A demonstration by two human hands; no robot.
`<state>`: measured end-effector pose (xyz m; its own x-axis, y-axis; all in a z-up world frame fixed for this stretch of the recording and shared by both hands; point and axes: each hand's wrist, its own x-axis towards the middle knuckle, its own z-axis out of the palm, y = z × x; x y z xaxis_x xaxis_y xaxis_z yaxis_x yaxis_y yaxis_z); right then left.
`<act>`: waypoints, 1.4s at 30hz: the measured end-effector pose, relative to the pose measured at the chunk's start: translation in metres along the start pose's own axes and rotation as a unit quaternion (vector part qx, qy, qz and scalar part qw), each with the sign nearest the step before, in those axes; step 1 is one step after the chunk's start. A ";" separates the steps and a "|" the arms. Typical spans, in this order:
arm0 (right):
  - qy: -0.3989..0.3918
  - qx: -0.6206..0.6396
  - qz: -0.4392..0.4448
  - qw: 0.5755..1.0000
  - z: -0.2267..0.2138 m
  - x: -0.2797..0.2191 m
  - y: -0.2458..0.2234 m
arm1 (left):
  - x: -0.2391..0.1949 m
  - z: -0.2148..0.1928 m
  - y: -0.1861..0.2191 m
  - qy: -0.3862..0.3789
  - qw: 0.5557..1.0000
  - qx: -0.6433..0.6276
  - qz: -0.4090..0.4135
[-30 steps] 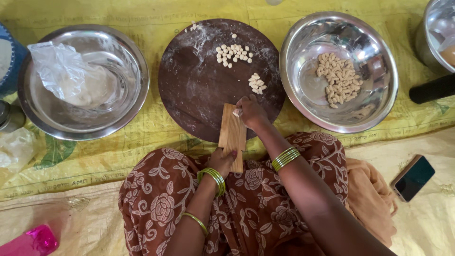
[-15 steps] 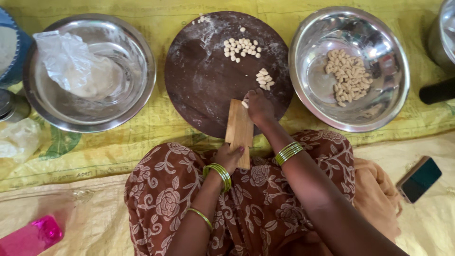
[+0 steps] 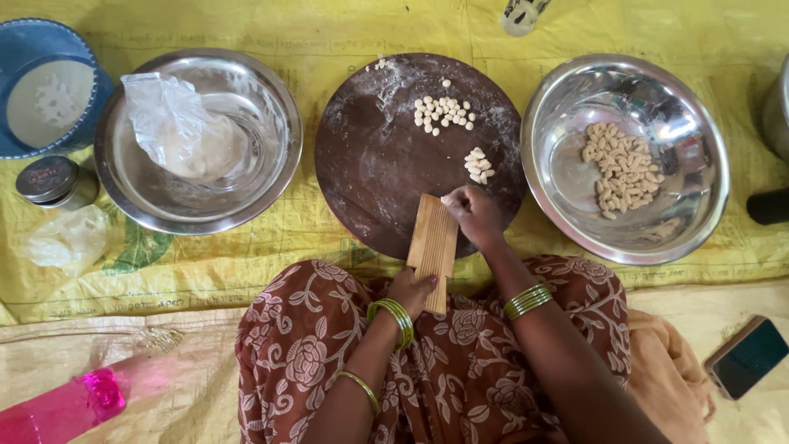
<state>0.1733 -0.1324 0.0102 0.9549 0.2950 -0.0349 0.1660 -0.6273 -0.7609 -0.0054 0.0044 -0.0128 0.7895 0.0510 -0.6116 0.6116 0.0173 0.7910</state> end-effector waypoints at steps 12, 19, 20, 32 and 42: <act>0.235 0.036 0.036 0.971 -0.012 0.006 0.020 | -0.016 -0.006 0.026 0.000 1.000 0.018 -0.024; 0.258 -0.041 0.032 0.965 -0.028 0.024 0.017 | -0.021 -0.006 0.030 -0.010 0.999 -0.026 -0.034; 0.246 -0.085 0.031 0.965 -0.028 0.024 0.015 | -0.020 -0.007 0.029 -0.014 0.999 -0.011 -0.033; 0.258 -0.063 0.000 0.964 -0.014 0.012 0.021 | -0.009 -0.005 0.015 -0.023 0.998 -0.053 -0.021; 0.251 -0.054 -0.011 0.966 -0.013 0.010 0.024 | -0.036 -0.020 0.060 -0.004 0.963 0.252 -0.095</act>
<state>0.1902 -0.1542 0.0003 0.9454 -0.0618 0.3199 0.1855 -0.7049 -0.6846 0.0018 0.0233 0.0571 0.6599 0.0868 -0.7463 0.6908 -0.4608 0.5572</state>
